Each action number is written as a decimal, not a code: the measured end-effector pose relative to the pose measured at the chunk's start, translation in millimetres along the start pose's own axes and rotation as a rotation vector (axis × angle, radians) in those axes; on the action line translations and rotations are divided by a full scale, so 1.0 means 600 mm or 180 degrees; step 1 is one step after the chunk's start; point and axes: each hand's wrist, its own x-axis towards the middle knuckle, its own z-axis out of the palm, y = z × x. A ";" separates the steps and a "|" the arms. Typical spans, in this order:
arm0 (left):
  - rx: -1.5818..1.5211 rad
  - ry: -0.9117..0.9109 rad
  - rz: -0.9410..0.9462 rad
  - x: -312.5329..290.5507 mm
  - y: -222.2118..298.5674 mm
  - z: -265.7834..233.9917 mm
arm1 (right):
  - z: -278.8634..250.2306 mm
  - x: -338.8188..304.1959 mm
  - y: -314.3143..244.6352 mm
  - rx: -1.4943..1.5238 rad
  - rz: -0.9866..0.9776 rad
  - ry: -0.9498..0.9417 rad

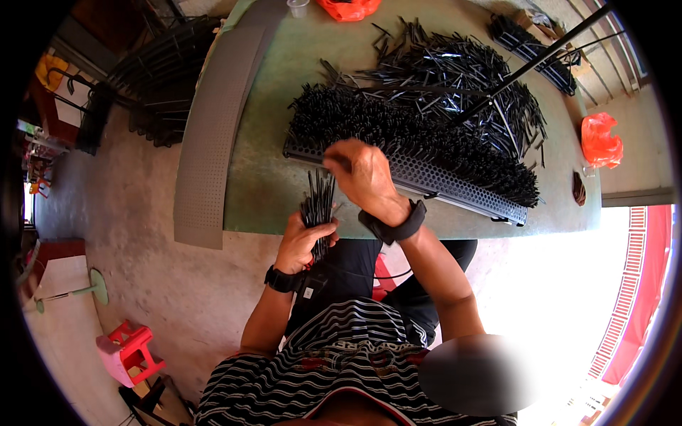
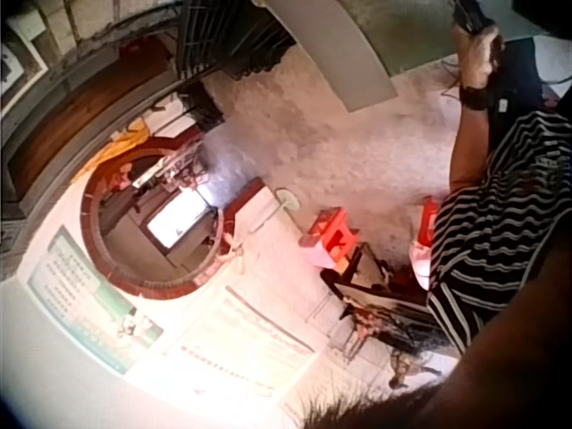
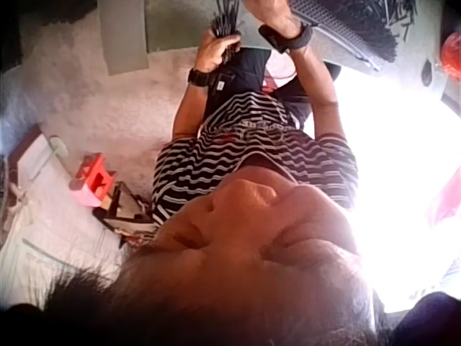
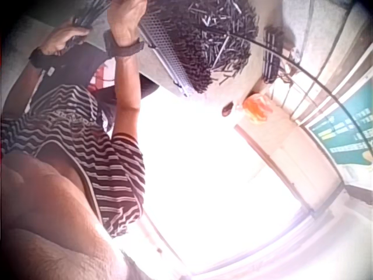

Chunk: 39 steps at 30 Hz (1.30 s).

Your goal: The person picks up bundles of black plastic bristles from a pile on the table and inserts them by hand into a row of holes on a long black brush base.

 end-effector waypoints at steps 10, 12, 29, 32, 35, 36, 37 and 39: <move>-0.0172 -0.0056 0.0107 0.021 -0.025 0.009 | 0.003 -0.070 -0.017 0.0398 0.1081 -0.1202; -0.0252 -0.0144 0.0166 0.022 -0.026 0.009 | 0.010 -0.078 -0.015 0.0612 0.1236 -0.1157; 0.0138 -0.0081 -0.0035 0.020 -0.022 0.004 | 0.016 -0.027 0.031 0.0028 -0.0173 0.1536; 0.0105 -0.0073 -0.0023 0.020 -0.022 0.002 | 0.023 -0.023 0.039 -0.0053 -0.0214 0.1515; 0.0056 -0.0045 -0.0024 0.021 -0.024 0.001 | 0.024 -0.016 0.045 -0.0125 -0.0255 0.1414; 0.0041 -0.0031 -0.0027 0.021 -0.024 0.001 | 0.024 -0.014 0.045 -0.0179 -0.0267 0.1388; 0.0072 -0.0027 -0.0035 0.020 -0.024 0.001 | 0.025 -0.012 0.045 -0.0234 -0.0279 0.1363; 0.0135 -0.0023 -0.0043 0.019 -0.020 0.004 | 0.023 -0.008 0.047 -0.0391 -0.0393 0.1284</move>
